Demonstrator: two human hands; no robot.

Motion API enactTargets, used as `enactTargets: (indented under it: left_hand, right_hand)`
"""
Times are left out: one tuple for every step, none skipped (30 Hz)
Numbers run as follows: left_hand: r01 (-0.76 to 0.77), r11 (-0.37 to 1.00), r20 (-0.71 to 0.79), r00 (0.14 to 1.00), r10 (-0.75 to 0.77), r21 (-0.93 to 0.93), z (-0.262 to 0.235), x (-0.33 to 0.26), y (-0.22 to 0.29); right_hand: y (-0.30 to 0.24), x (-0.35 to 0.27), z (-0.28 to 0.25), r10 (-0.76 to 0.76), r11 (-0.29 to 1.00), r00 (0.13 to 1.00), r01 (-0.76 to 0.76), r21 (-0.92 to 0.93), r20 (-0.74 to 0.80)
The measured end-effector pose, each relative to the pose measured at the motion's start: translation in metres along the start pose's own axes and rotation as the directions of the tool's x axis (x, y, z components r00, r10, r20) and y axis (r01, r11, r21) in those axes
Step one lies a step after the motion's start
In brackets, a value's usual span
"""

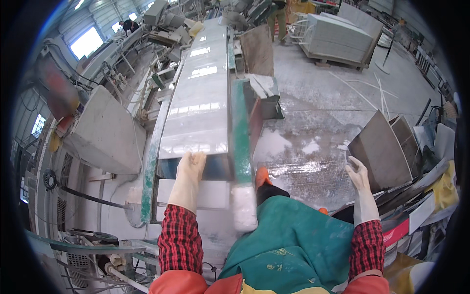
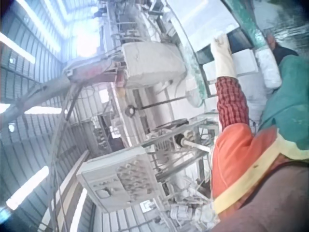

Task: The person repeatedly picks up white rectangular panels from a conveyor belt and stacks them into a metal bin. The person handles the panels one at a time, placing them into the bin to accumulate a stack.

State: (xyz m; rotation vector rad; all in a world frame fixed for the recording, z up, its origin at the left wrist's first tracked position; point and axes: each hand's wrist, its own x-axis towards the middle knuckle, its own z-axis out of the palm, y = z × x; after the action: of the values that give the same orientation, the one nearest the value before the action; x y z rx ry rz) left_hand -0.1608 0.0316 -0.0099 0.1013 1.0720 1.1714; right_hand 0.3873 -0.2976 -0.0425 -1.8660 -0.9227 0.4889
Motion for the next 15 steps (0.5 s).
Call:
enactTargets:
  left_hand:
    - [-0.009,0.999,0.025,1.0,0.008,0.047,-0.007,-0.001,0.003]
    - [-0.019,0.995,0.05,0.999,0.014,0.096,-0.015,-0.002,0.006]
    - [-0.014,0.981,0.126,0.992,-0.01,0.191,-0.024,-0.004,0.011]
    - [-0.078,0.93,0.046,0.997,0.066,0.358,-0.004,-0.032,0.002]
    - [-0.173,0.875,0.082,0.985,0.152,0.452,0.005,-0.049,-0.003]
    - [-0.266,0.803,0.12,0.963,0.239,0.533,0.006,-0.059,-0.006]
    - [-0.358,0.761,0.273,0.931,0.244,0.54,-0.001,-0.051,-0.01]
    - [-0.445,0.727,0.332,0.892,0.308,0.523,0.007,-0.057,-0.028]
    - [-0.567,0.627,0.465,0.816,0.343,0.534,0.01,-0.055,-0.042]
    - [-0.676,0.52,0.592,0.726,0.35,0.522,0.014,-0.051,-0.058]
    - [-0.847,0.186,0.765,0.53,0.367,0.497,0.029,-0.052,-0.074]
    - [-0.911,-0.168,0.9,0.318,0.298,0.377,0.046,-0.057,-0.086]
    - [-0.92,-0.178,0.929,0.317,0.189,0.35,0.061,-0.071,-0.093]
    - [-0.927,-0.189,0.946,0.312,0.085,0.323,0.072,-0.085,-0.096]
    - [-0.938,-0.257,0.972,0.233,0.033,0.234,0.074,-0.071,-0.105]
  right_hand:
    - [-0.005,-0.001,-0.015,0.007,0.998,0.997,-0.003,0.055,-0.07]
    - [-0.01,-0.006,-0.032,0.021,0.994,0.99,-0.005,0.112,-0.141]
    - [-0.017,-0.014,-0.054,-0.043,0.996,0.97,0.022,-0.09,-0.238]
    - [-0.02,-0.031,-0.085,-0.111,0.954,0.937,0.006,-0.301,-0.332]
    - [-0.026,-0.048,-0.115,-0.122,0.895,0.918,-0.063,-0.441,-0.378]
    - [-0.027,-0.064,-0.142,-0.139,0.815,0.899,-0.134,-0.564,-0.415]
    - [-0.029,-0.08,-0.167,-0.105,0.736,0.873,-0.254,-0.628,-0.476]
    - [-0.024,-0.097,-0.192,-0.075,0.633,0.838,-0.379,-0.675,-0.541]
    - [-0.014,-0.11,-0.214,-0.065,0.558,0.821,-0.441,-0.703,-0.567]
    - [0.003,-0.126,-0.237,-0.058,0.472,0.8,-0.505,-0.723,-0.597]
    - [0.042,-0.155,-0.262,-0.141,0.405,0.772,-0.526,-0.748,-0.619]
    - [0.072,-0.174,-0.277,-0.222,0.339,0.746,-0.544,-0.767,-0.627]
    - [0.078,-0.177,-0.27,-0.187,0.283,0.754,-0.572,-0.77,-0.629]
    - [0.082,-0.179,-0.259,-0.154,0.23,0.762,-0.592,-0.773,-0.629]
    - [0.083,-0.177,-0.252,-0.122,0.175,0.767,-0.608,-0.774,-0.63]
